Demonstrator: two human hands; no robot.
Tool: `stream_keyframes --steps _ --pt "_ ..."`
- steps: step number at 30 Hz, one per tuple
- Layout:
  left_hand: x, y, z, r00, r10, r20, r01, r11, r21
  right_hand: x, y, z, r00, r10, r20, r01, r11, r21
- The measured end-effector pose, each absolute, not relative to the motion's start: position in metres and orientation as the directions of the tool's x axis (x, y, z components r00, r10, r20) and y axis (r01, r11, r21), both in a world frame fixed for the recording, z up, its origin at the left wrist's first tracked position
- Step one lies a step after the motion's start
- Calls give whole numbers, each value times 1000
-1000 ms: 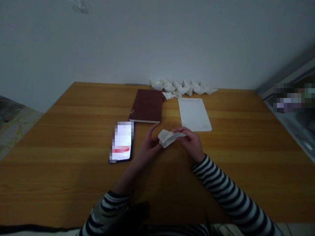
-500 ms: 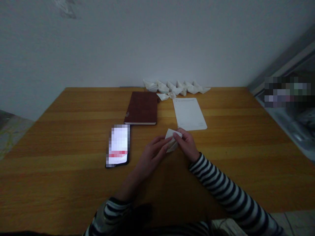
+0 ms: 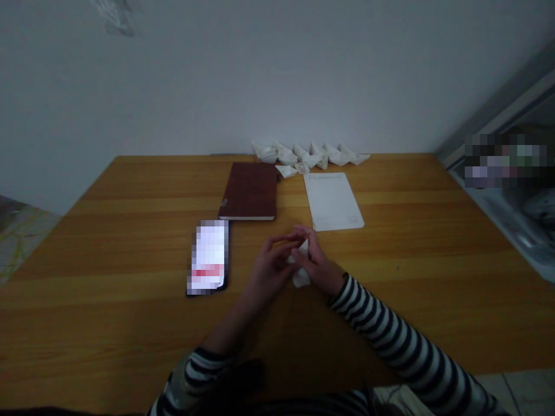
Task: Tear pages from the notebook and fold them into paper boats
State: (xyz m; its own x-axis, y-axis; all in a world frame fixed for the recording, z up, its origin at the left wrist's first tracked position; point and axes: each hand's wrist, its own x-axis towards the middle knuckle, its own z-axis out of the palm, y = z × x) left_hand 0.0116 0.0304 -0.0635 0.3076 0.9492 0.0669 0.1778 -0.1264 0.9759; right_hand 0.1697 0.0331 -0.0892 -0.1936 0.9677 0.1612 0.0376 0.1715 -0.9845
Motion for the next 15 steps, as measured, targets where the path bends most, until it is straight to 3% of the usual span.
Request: stream_keyframes --steps 9,12,15 --pt "2 37 -55 97 963 -252 -188 267 945 174 37 -86 -378 922 87 -115 47 -992" --pt "0 39 -58 112 941 -320 -330 339 881 176 38 -85 -340 938 69 -62 51 -997" --pt "-2 41 -63 132 918 -374 -357 396 846 177 39 -90 -269 963 -36 8 -35 -999"
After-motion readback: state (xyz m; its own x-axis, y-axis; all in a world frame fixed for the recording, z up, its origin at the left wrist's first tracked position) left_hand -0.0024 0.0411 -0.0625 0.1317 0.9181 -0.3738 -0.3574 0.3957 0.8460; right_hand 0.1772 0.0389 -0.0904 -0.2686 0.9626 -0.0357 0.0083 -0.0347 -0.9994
